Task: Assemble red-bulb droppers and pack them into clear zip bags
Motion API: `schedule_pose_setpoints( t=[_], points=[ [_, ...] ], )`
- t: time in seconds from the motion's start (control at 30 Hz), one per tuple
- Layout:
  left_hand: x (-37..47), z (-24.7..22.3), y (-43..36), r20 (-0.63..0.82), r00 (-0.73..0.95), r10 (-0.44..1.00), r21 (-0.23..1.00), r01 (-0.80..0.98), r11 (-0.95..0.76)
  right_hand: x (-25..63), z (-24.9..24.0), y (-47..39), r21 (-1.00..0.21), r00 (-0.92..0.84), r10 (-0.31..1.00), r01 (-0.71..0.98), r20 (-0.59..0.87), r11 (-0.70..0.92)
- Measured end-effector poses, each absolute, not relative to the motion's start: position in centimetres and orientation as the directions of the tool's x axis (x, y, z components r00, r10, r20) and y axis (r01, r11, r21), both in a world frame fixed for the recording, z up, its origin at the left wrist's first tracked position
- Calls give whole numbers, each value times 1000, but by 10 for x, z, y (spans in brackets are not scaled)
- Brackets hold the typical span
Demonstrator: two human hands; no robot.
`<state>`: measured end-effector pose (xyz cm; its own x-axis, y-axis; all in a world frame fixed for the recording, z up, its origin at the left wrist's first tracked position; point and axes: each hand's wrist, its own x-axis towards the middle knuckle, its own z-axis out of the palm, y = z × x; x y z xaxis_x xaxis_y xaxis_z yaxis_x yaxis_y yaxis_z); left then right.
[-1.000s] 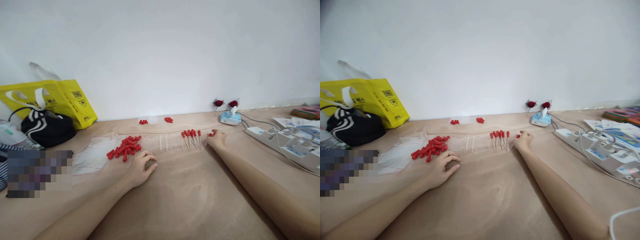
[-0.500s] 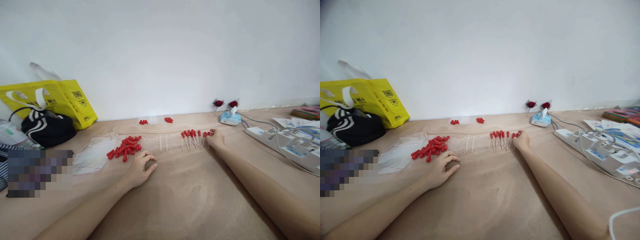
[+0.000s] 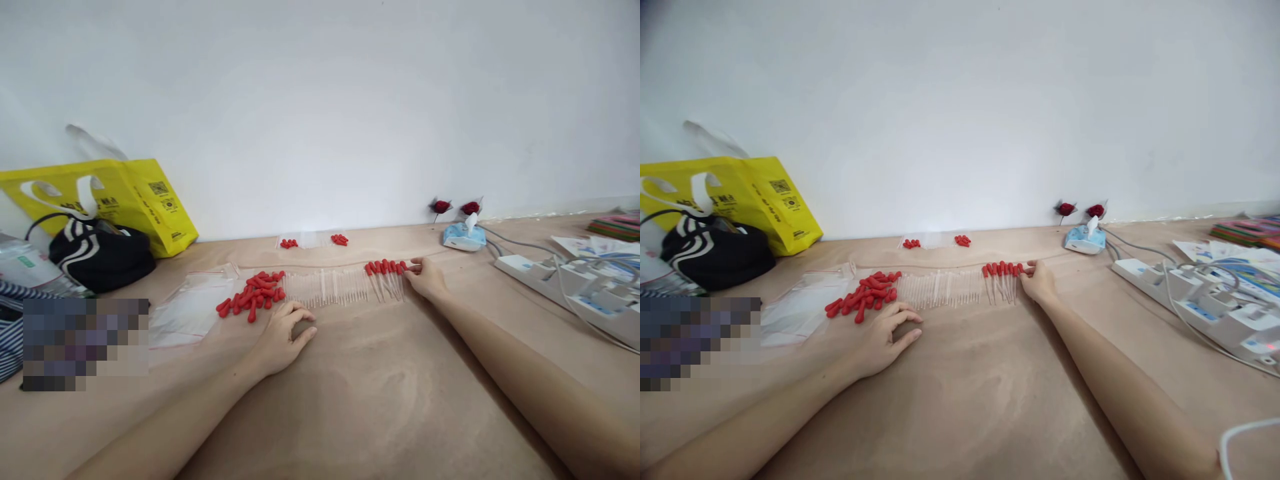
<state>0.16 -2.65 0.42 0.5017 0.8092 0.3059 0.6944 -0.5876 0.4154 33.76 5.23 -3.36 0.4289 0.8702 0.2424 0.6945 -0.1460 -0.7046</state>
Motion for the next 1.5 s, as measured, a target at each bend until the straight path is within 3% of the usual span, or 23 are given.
schedule_pose_setpoints(
  t=[0.3,0.5,0.6,0.83,1.03,1.13,1.3,1.5],
  points=[
    [3,5,-27,303,498,813,428,691,-583,334,-27,41,-618,389,860,778,329,-115],
    [2,3,-27,310,494,812,418,696,-583,305,-16,30,-550,254,887,835,385,-1],
    [2,4,-27,304,494,814,421,697,-580,279,-8,23,-454,147,932,891,330,21],
    [3,6,-27,320,498,806,428,683,-592,247,10,31,-320,199,971,936,135,-147],
    [4,5,-28,320,502,804,417,688,-595,243,14,43,-284,237,968,937,87,-204],
    [4,4,-27,351,462,815,378,726,-574,242,15,44,-271,241,967,939,79,-212],
    [-19,16,-6,497,289,818,209,875,-436,241,23,36,-256,198,974,952,109,-165],
    [-51,29,15,461,167,871,180,944,-276,240,25,9,-237,70,969,971,238,-11]
  ],
)
